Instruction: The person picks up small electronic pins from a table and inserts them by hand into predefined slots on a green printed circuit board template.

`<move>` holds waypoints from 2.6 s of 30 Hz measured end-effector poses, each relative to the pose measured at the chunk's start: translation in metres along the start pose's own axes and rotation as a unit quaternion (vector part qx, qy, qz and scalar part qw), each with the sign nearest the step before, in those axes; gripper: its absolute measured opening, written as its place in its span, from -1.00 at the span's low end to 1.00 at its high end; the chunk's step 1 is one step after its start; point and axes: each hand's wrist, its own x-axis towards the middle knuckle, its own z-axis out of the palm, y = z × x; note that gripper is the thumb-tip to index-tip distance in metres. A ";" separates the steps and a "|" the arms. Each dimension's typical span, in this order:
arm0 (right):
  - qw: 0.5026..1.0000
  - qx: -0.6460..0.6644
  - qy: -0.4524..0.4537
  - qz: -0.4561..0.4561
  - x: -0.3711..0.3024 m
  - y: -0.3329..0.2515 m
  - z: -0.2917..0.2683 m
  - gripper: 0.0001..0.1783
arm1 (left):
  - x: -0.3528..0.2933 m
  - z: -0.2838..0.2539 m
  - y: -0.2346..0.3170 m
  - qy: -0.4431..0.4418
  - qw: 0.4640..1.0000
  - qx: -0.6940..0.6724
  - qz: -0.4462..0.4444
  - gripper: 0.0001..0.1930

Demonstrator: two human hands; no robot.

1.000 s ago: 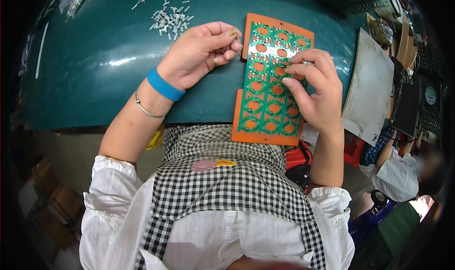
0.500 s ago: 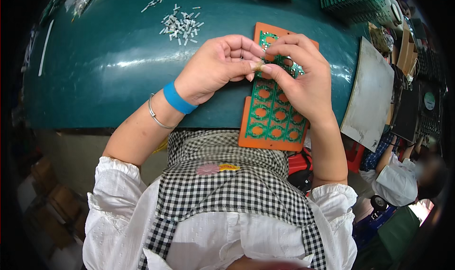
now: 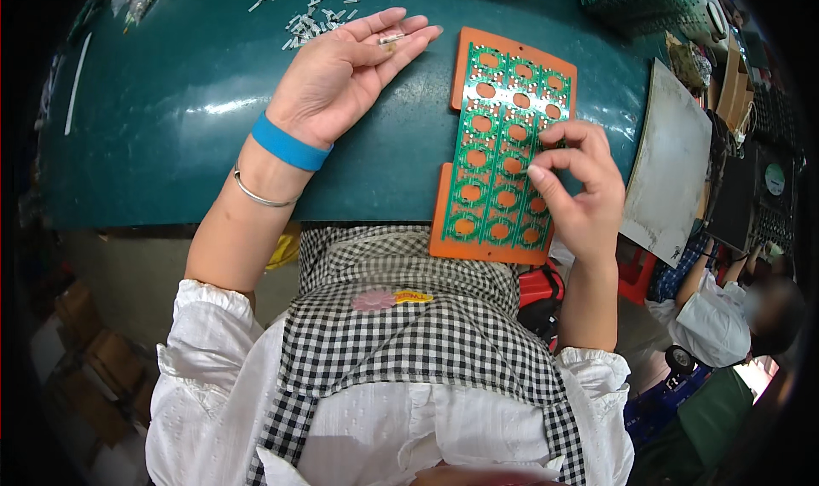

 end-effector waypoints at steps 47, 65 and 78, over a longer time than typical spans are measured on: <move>0.989 -0.085 -0.025 -0.121 -0.006 0.008 0.010 -0.82 | -0.003 0.002 -0.016 -0.144 0.930 0.335 -0.049 -0.69; 0.973 -0.040 -0.002 -0.229 0.059 -0.002 0.024 -0.78 | -0.009 0.010 -0.022 -0.169 0.922 0.328 -0.114 -0.81; 0.989 0.028 -0.013 -0.142 0.055 -0.006 0.030 -0.88 | -0.007 0.007 -0.023 -0.168 0.921 0.326 -0.130 -0.78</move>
